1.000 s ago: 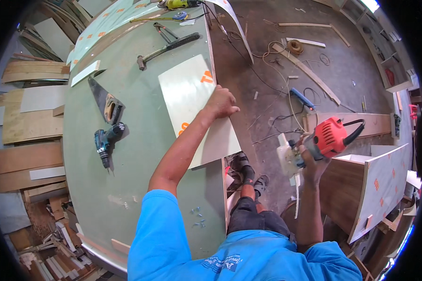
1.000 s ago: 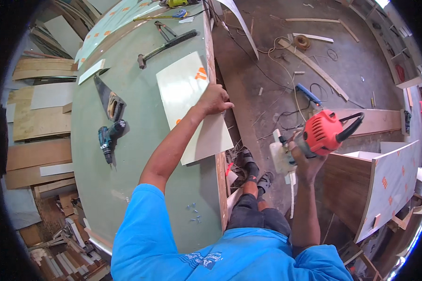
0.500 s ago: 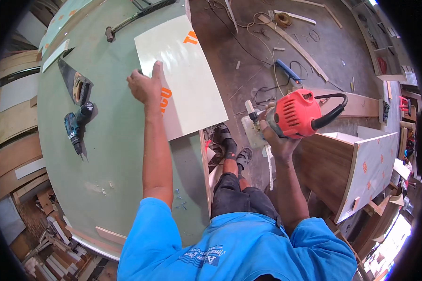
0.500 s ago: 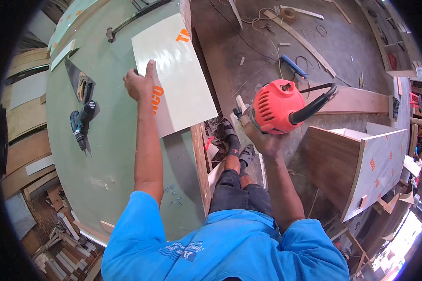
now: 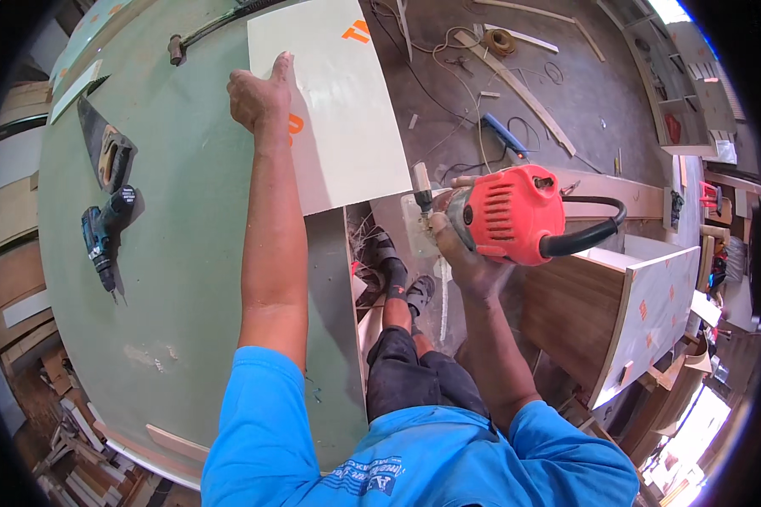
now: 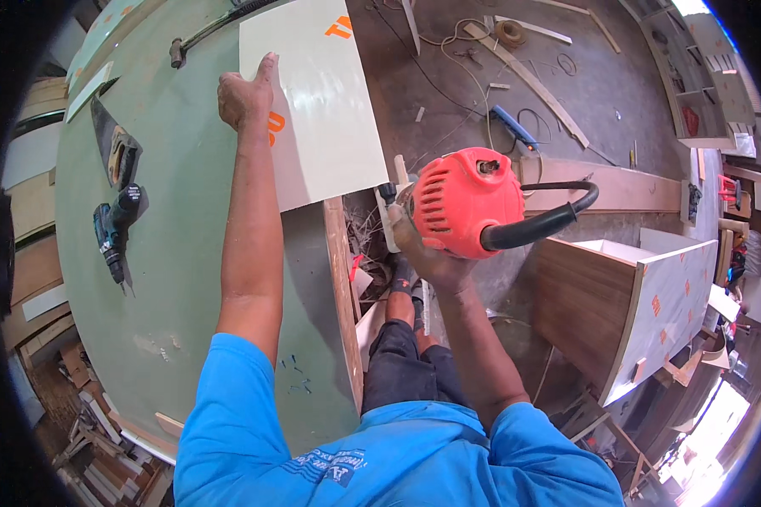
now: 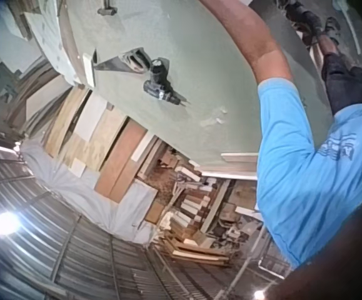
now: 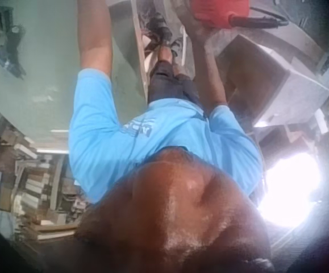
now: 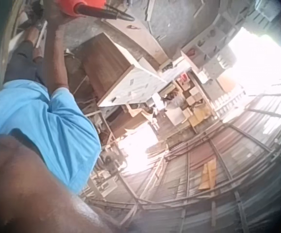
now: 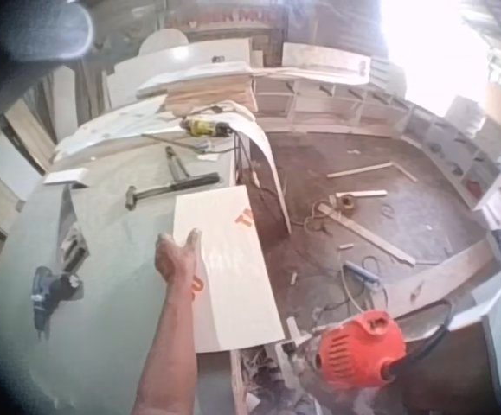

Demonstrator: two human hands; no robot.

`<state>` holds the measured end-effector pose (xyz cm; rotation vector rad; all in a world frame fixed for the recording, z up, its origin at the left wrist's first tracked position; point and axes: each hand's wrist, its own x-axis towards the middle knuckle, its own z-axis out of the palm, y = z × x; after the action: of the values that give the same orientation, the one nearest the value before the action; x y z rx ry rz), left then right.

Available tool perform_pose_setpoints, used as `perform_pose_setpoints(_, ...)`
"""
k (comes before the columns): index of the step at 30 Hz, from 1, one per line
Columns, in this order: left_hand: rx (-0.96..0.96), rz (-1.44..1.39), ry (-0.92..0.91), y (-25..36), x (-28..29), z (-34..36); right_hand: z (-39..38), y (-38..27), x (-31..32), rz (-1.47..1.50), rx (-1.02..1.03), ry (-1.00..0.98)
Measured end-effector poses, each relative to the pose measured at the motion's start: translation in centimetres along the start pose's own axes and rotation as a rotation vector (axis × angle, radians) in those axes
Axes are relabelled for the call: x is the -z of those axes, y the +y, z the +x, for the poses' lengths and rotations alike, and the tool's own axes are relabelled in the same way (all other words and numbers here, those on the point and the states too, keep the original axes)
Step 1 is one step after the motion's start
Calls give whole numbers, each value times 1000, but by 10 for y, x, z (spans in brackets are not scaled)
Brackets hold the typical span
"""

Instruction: The person trims the edge of a wood panel using a handheld router and then picks up another piece of wood.

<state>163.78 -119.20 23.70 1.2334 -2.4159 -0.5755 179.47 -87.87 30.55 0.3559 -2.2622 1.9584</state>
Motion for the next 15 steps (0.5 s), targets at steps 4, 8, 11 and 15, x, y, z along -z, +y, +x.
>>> perform_pose_setpoints(4, 31, 12, -26, 0, -6, 6, 2, 4, -19, 110, -50, -46)
perform_pose_setpoints(8, -8, 20, 6, -1, -10, 5, 5, 17, -31, 89, -18, -93)
perform_pose_setpoints(11, -12, 8, -8, 1, -9, 2, 6, 26, -35, 44, 19, -111)
perform_pose_setpoints(15, -8, 30, -15, -1, -9, 3, 8, 34, -39, 1, 62, -112)
